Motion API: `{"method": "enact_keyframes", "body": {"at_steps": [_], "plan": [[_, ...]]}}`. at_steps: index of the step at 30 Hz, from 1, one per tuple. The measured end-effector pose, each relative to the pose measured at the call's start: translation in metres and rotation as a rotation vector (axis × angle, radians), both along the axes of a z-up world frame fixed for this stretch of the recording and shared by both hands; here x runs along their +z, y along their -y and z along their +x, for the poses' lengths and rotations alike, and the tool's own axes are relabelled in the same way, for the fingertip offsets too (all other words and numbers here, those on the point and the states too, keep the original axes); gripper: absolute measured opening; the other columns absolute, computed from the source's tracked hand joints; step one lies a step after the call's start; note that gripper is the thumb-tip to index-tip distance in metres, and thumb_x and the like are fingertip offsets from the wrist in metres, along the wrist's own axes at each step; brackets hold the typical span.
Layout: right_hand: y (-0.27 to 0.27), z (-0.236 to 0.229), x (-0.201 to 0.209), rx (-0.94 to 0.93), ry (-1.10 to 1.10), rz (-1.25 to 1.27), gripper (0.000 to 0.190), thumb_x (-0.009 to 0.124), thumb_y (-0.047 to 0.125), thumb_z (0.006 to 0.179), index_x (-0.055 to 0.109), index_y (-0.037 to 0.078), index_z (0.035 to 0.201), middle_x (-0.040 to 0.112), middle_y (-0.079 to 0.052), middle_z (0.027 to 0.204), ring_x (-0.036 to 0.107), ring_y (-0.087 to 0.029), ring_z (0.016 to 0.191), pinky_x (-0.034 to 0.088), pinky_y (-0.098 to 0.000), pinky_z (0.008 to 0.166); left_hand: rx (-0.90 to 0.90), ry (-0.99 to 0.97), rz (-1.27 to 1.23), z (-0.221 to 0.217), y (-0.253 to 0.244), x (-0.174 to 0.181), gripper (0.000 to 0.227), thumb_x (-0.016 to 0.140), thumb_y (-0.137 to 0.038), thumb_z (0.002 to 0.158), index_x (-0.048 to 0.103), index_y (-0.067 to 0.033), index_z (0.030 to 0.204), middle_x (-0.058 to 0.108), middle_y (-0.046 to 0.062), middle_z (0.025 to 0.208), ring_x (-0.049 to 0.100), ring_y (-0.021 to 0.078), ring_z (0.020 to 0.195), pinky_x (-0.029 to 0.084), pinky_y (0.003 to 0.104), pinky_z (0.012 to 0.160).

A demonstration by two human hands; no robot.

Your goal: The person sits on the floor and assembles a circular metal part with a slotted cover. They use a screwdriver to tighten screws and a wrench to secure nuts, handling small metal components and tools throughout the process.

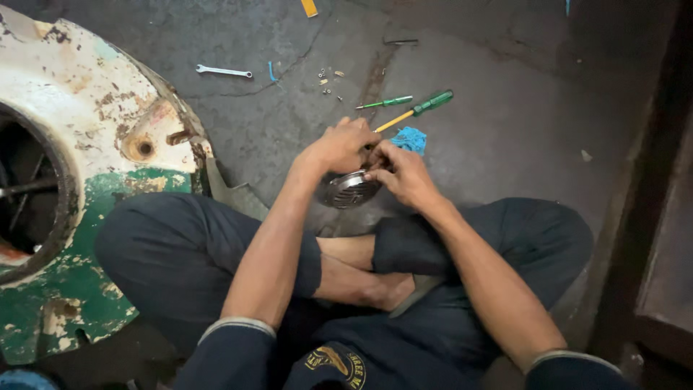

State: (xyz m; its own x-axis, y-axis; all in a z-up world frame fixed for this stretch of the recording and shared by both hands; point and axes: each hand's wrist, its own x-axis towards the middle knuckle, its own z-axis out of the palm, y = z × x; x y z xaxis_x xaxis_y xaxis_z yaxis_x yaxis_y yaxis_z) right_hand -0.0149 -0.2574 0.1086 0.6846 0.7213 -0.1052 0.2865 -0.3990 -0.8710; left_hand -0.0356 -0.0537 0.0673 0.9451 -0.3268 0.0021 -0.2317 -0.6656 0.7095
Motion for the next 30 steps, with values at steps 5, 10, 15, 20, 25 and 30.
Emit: {"method": "enact_keyframes", "body": {"at_steps": [5,10,15,20,25,30], "plan": [[-0.001,-0.013,-0.010,-0.131,0.005,0.015,0.040,0.081,0.004,0.081,0.051,0.004,0.107,0.071,-0.004,0.083,0.070,-0.012,0.076,0.055,-0.0282,0.068,0.198,-0.115,0.022,-0.030,0.004,0.011,0.017,0.081,-0.019,0.070,0.074,-0.0173,0.085,0.064,0.007,0.114,0.051,0.0321,0.116,0.041,0.054,0.090],[-0.006,-0.013,-0.009,-0.174,0.014,-0.028,0.047,0.087,0.005,0.076,0.051,0.003,0.107,0.070,-0.008,0.081,0.068,-0.015,0.073,0.054,-0.0303,0.066,0.021,-0.101,-0.165,-0.019,-0.015,0.002,0.016,0.081,-0.016,0.073,0.077,-0.0147,0.088,0.069,0.010,0.105,0.061,0.0315,0.108,0.043,0.048,0.098],[-0.003,-0.015,-0.006,-0.179,-0.009,-0.016,0.043,0.086,0.006,0.078,0.053,0.003,0.105,0.071,-0.007,0.082,0.069,-0.014,0.075,0.055,-0.0304,0.068,0.002,-0.345,-0.334,-0.017,-0.023,-0.014,0.020,0.081,-0.014,0.074,0.077,-0.0087,0.093,0.076,0.009,0.091,0.071,0.0227,0.090,0.053,0.036,0.081],[-0.006,-0.016,-0.003,-0.183,-0.013,-0.026,0.042,0.087,0.006,0.076,0.054,0.003,0.101,0.070,-0.007,0.080,0.069,-0.015,0.075,0.055,-0.0299,0.068,0.032,-0.407,-0.398,-0.022,-0.027,-0.019,0.021,0.080,-0.010,0.074,0.077,-0.0048,0.094,0.077,0.008,0.089,0.069,0.0186,0.087,0.053,0.034,0.080],[-0.007,-0.014,-0.006,-0.211,-0.086,-0.032,0.041,0.087,0.005,0.076,0.053,0.004,0.099,0.070,-0.006,0.079,0.068,-0.012,0.073,0.055,-0.0288,0.066,0.110,-0.396,-0.604,-0.033,-0.025,-0.017,0.017,0.078,-0.006,0.076,0.075,0.0007,0.091,0.077,0.006,0.096,0.070,0.0163,0.093,0.054,0.030,0.086],[-0.008,-0.013,-0.010,-0.209,-0.107,-0.010,0.041,0.089,0.003,0.074,0.054,0.004,0.096,0.069,-0.005,0.079,0.066,-0.011,0.073,0.054,-0.0280,0.066,0.242,-0.516,-0.727,-0.046,-0.022,0.003,0.014,0.076,-0.008,0.083,0.075,0.0026,0.092,0.077,0.008,0.098,0.068,0.0159,0.094,0.052,0.030,0.086]]}}
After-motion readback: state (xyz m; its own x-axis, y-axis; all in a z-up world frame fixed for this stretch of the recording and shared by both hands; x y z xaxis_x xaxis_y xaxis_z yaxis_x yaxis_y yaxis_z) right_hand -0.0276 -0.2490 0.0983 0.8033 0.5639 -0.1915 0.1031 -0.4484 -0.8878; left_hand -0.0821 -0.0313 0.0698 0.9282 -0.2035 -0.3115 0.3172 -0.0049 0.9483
